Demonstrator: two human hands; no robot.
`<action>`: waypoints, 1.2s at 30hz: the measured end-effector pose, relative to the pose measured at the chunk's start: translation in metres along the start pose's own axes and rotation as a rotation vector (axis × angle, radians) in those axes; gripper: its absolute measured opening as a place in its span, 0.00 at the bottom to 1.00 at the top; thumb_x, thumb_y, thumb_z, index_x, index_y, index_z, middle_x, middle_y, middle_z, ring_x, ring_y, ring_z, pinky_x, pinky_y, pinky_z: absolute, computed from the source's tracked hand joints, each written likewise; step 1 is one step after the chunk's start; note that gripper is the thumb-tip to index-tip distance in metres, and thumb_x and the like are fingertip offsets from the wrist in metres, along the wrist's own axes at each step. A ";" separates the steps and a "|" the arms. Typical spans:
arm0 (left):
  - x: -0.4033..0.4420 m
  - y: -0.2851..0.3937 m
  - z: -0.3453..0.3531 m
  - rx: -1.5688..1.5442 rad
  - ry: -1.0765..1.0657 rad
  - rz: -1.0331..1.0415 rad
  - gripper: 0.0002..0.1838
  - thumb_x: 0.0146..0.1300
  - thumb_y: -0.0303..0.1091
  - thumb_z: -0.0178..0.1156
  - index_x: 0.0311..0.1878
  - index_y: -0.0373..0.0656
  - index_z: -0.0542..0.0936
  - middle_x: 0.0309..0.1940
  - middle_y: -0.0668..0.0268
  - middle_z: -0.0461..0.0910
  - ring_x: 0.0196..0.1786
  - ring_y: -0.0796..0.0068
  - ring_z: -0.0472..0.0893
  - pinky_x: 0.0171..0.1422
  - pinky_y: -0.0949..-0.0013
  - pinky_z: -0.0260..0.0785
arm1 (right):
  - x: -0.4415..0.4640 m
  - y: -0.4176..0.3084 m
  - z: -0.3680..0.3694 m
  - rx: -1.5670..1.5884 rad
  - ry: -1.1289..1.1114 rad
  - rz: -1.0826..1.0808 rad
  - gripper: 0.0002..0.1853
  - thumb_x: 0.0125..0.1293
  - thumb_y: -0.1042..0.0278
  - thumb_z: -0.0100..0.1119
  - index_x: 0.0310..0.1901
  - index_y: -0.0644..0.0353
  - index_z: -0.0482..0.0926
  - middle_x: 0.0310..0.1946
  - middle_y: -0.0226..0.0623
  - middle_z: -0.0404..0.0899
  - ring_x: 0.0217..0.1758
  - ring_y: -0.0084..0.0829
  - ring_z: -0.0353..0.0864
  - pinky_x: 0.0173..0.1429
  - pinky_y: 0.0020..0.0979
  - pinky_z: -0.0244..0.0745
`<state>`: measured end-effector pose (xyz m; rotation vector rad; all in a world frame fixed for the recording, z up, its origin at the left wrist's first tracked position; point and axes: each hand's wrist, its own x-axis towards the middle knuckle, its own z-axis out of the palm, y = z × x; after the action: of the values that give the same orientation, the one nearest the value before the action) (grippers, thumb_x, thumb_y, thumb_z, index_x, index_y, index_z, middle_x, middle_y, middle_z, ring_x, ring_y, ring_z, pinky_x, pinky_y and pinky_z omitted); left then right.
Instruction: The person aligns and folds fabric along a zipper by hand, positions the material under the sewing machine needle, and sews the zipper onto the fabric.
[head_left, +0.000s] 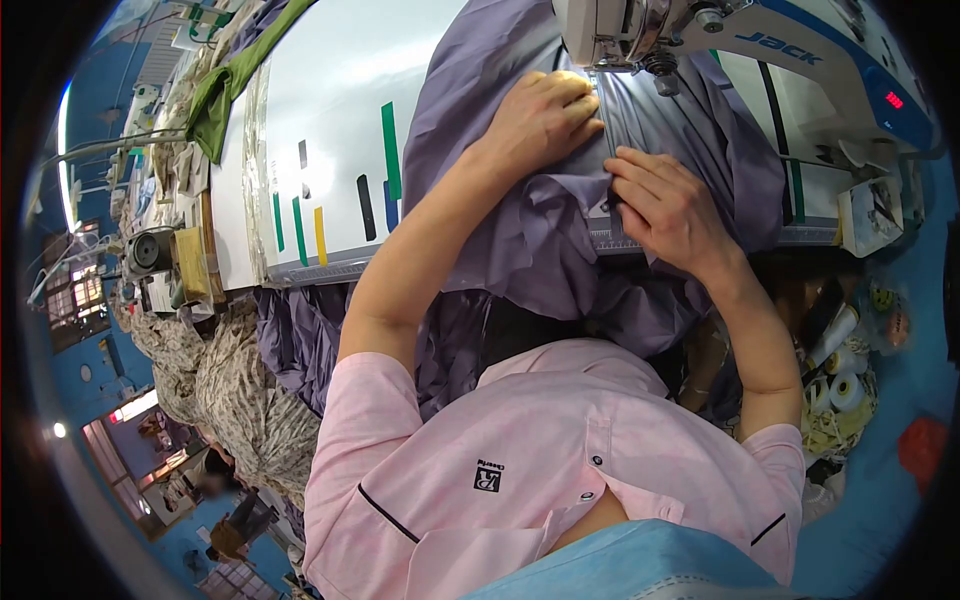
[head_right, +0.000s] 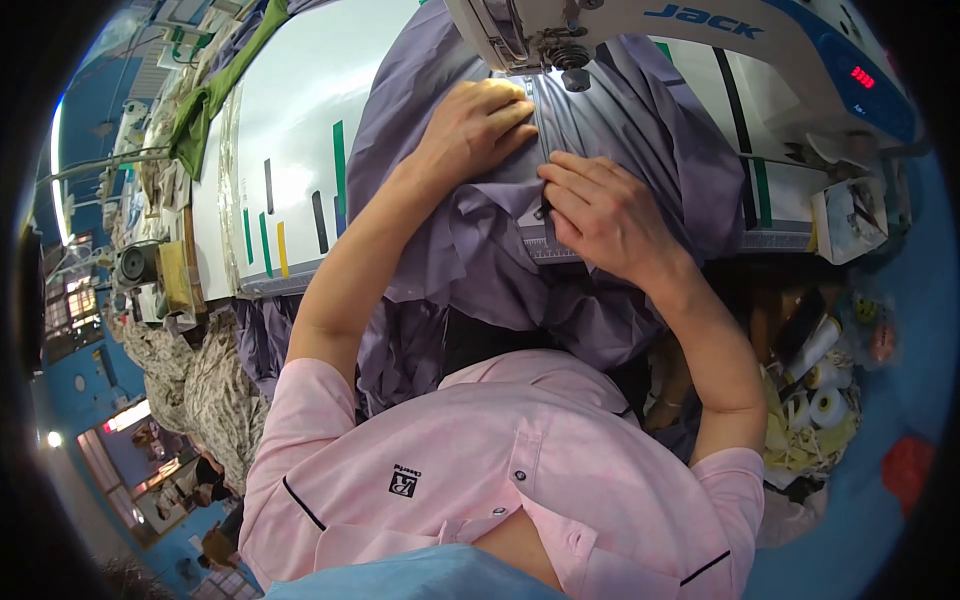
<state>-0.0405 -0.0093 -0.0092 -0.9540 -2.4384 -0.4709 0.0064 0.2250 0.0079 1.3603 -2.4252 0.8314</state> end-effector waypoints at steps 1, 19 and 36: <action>0.002 -0.006 0.002 0.021 0.016 0.027 0.13 0.54 0.39 0.72 0.42 0.46 0.86 0.44 0.67 0.83 0.50 0.66 0.83 0.52 0.62 0.72 | 0.004 0.002 0.000 0.005 0.000 0.016 0.10 0.57 0.73 0.62 0.41 0.63 0.82 0.52 0.38 0.83 0.61 0.36 0.80 0.62 0.40 0.75; 0.017 -0.063 0.003 0.056 -0.018 0.412 0.09 0.58 0.39 0.64 0.43 0.56 0.84 0.42 0.79 0.82 0.44 0.78 0.78 0.52 0.69 0.66 | 0.039 0.033 0.016 -0.079 0.047 0.057 0.13 0.59 0.72 0.59 0.46 0.62 0.82 0.55 0.37 0.81 0.61 0.36 0.79 0.65 0.37 0.73; 0.012 0.020 -0.065 -0.297 -0.482 -0.299 0.30 0.57 0.41 0.63 0.58 0.29 0.75 0.56 0.46 0.78 0.62 0.49 0.75 0.66 0.57 0.67 | 0.037 0.034 0.013 0.012 0.026 0.122 0.18 0.59 0.72 0.64 0.52 0.62 0.80 0.56 0.41 0.78 0.62 0.42 0.75 0.68 0.39 0.70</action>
<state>-0.0149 -0.0194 0.0539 -0.9003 -3.0318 -0.8024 -0.0414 0.2050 0.0025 1.2080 -2.5076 0.8875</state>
